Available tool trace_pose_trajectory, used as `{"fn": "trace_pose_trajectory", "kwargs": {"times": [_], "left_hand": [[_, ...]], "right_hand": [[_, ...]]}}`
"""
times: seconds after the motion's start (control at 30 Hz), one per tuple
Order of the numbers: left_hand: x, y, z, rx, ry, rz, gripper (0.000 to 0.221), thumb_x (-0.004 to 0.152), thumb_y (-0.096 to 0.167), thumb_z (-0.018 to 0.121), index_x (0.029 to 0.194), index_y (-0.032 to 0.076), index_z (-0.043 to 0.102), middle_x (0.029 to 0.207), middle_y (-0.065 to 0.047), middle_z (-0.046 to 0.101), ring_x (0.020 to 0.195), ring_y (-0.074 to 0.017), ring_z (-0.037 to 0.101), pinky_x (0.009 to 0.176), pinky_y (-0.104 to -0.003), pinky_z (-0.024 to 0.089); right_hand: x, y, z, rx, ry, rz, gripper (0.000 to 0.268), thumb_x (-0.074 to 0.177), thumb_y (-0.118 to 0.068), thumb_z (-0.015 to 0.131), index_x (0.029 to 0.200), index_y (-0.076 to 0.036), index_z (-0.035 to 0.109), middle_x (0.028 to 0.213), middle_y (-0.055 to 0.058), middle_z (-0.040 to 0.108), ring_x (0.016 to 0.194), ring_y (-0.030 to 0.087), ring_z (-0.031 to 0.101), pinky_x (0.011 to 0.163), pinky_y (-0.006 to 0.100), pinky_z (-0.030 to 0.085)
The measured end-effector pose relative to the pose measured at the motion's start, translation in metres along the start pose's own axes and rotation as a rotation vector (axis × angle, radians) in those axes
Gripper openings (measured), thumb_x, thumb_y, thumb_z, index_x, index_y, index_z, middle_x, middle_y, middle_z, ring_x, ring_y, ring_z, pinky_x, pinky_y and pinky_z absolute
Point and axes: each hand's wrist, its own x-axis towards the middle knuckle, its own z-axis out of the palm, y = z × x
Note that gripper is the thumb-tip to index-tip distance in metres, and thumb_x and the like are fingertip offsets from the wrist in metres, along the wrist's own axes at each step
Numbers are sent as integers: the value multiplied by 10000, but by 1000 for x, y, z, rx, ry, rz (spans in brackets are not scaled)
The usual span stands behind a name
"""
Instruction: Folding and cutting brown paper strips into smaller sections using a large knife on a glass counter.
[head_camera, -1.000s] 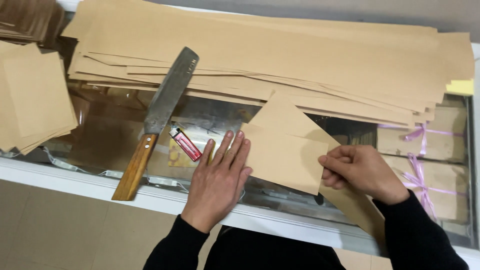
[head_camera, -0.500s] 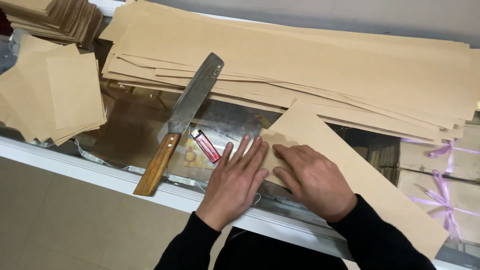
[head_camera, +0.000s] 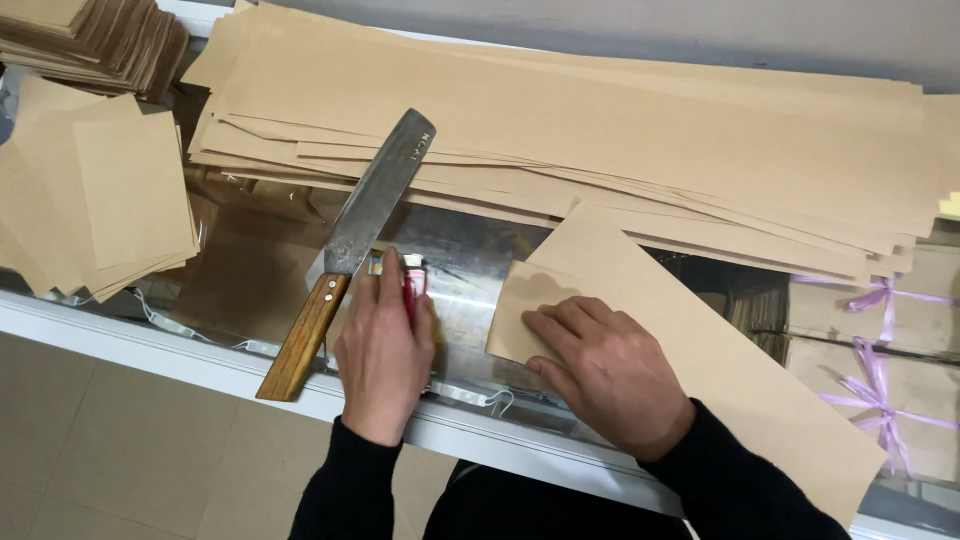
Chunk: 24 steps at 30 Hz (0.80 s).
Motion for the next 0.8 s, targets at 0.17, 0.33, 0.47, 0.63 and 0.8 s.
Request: {"fn": "trace_pose_trajectory", "kwargs": {"times": [0.17, 0.33, 0.47, 0.63, 0.8], "left_hand": [[10, 9, -8, -12, -173, 8, 474, 1085, 189, 716, 1535, 69, 631, 1353, -210, 676, 1170, -400, 742, 918, -578, 696], [7, 20, -20, -282, -127, 312, 323, 1074, 232, 744, 1344, 56, 718, 1242, -111, 819, 958, -276, 817, 892, -480, 656], [2, 37, -20, -407, -175, 503, 231, 1102, 172, 692, 1318, 91, 706, 1144, -77, 838, 998, -267, 812, 837, -421, 650], [10, 40, -10, -298, -117, 589, 201, 1120, 119, 669, 1315, 71, 680, 1069, -116, 810, 911, -317, 763, 718, -469, 598], [33, 44, 2, -275, -75, 636, 160, 1148, 140, 655, 1289, 70, 687, 1014, -119, 801, 865, -303, 729, 818, -483, 567]], "right_hand": [[0, -2, 1, -10, -6, 3, 476, 1066, -430, 728, 1420, -113, 752, 1343, 95, 781, 1215, 326, 693, 935, 489, 607], [-2, -3, 0, -30, 1, -19, 500, 1038, -425, 775, 1427, -113, 738, 1330, 98, 762, 1196, 325, 685, 914, 478, 608], [2, -9, -2, -75, -5, 1, 508, 989, -442, 819, 1412, -179, 718, 1293, 52, 739, 1182, 297, 668, 817, 474, 613], [1, -9, 1, -107, 33, -1, 482, 966, -457, 835, 1359, -191, 747, 1284, 51, 744, 1177, 294, 674, 793, 467, 613], [1, -11, -1, -141, 26, -3, 466, 952, -474, 841, 1315, -201, 737, 1307, 51, 745, 1185, 287, 677, 773, 453, 604]]}}
